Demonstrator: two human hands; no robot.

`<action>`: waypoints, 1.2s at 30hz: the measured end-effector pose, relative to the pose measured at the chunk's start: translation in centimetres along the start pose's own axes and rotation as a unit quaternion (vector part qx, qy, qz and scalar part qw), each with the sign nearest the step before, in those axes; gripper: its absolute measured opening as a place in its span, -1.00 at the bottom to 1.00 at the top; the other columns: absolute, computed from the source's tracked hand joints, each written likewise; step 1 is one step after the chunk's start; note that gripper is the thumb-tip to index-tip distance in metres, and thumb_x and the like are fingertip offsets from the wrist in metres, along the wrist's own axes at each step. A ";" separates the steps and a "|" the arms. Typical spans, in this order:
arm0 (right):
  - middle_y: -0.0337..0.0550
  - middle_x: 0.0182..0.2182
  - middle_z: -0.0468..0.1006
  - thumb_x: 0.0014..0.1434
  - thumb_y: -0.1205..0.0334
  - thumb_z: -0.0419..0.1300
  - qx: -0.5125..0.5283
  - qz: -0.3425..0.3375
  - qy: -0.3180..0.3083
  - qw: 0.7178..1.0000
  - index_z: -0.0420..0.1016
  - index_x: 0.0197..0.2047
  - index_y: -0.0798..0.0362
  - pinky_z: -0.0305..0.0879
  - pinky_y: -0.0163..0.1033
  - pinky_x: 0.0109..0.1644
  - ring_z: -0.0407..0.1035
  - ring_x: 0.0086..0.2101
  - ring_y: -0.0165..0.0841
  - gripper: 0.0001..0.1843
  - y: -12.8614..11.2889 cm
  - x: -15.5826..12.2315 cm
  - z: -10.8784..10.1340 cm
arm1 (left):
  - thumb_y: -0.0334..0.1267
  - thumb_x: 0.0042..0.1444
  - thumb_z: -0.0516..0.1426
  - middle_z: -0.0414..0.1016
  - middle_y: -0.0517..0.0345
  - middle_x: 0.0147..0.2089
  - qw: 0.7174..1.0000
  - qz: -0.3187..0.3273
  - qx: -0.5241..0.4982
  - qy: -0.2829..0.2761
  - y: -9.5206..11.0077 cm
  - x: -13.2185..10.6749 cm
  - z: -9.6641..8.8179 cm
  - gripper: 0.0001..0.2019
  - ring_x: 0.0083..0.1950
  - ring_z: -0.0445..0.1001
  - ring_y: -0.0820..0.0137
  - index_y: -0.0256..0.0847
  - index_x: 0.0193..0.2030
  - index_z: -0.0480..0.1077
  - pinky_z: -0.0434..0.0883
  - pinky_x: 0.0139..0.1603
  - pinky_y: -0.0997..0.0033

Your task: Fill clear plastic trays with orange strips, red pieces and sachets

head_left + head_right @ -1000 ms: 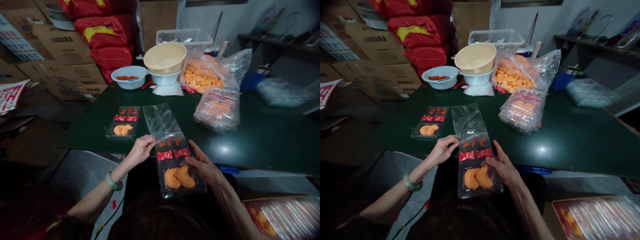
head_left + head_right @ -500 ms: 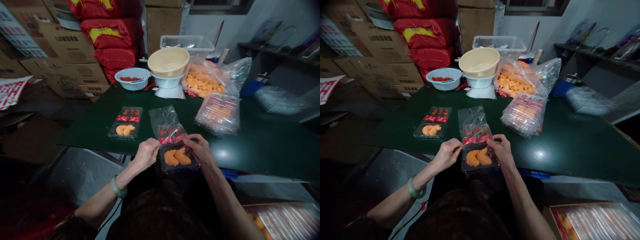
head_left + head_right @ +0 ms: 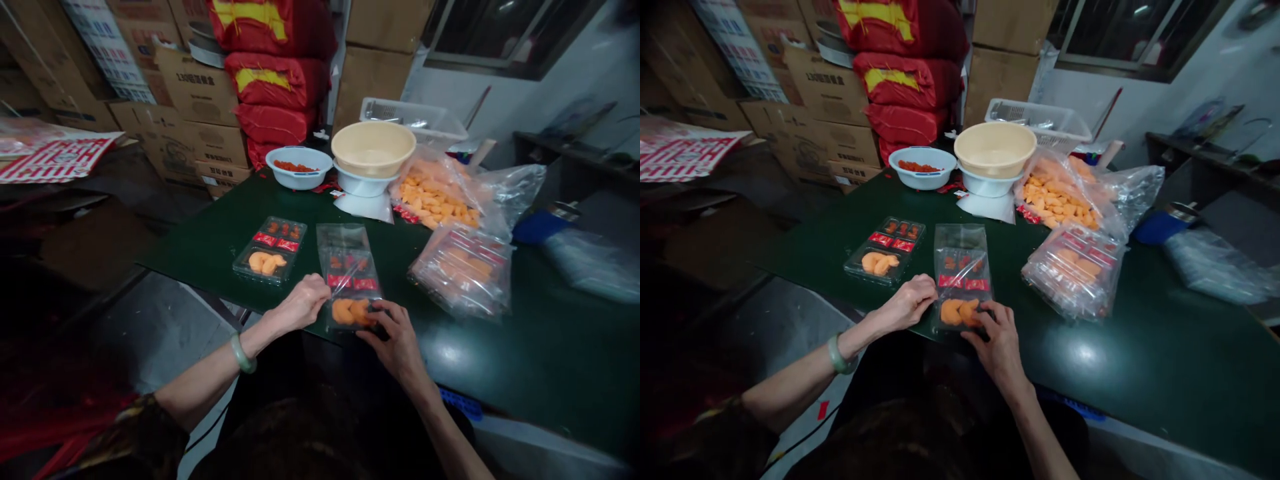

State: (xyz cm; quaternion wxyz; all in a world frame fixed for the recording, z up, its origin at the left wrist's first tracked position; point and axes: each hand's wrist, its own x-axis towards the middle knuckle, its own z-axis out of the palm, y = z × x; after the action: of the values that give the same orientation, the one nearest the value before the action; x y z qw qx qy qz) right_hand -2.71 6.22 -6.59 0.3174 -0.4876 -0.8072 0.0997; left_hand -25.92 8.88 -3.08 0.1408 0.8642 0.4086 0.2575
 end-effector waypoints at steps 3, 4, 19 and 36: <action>-0.12 -0.36 0.38 -0.04 0.20 0.30 -0.066 0.057 0.033 0.996 0.36 -0.42 0.07 0.26 -0.21 -0.28 0.24 -0.32 -0.29 -0.80 -0.7 2.6 1.2 | -0.52 0.08 -0.08 0.33 0.08 -0.42 0.997 0.007 0.065 -0.034 0.7 0.3 -0.2 -0.79 -0.29 0.23 0.36 -0.25 -0.47 0.27 0.17 -0.23 0.34; -0.14 -0.39 0.37 -0.04 0.17 0.30 -0.099 0.065 0.027 0.993 0.34 -0.43 0.06 0.23 -0.24 -0.33 0.22 -0.35 -0.30 -0.78 -1.2 3.3 1.3 | -0.52 0.06 -0.07 0.33 0.07 -0.41 0.996 0.008 0.082 -0.039 0.9 0.2 -0.3 -0.81 -0.29 0.22 0.36 -0.26 -0.46 0.28 0.15 -0.24 0.33; -0.10 -0.42 0.41 0.14 0.09 0.13 -0.225 -0.123 0.001 0.967 0.41 -0.41 0.09 0.07 -0.26 -0.30 0.21 -0.34 -0.30 -0.77 -1.7 9.8 3.6 | -0.48 -0.03 -0.01 0.30 0.09 -0.48 0.978 -0.058 0.192 0.061 2.2 -1.5 1.8 -0.88 -0.34 0.23 0.33 -0.24 -0.50 0.24 0.18 -0.31 0.29; -0.09 -0.36 0.47 0.10 0.23 0.17 -0.223 -0.036 -0.058 0.972 0.42 -0.36 0.06 -0.04 -0.24 -0.44 0.28 -0.30 -0.25 -0.91 -3.9 8.2 2.7 | -0.36 0.14 -0.12 0.44 -0.03 -0.43 0.928 -0.319 0.182 0.063 1.2 1.0 2.8 -0.79 -0.39 0.44 0.23 -0.28 -0.27 0.31 0.26 -0.43 0.34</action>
State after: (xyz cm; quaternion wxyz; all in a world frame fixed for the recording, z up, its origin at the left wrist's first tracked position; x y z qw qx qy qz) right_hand -9.88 11.66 -3.46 0.1562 -0.5101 -0.8432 -0.0664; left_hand -23.09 8.85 -4.53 0.0301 0.6811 0.7106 0.1739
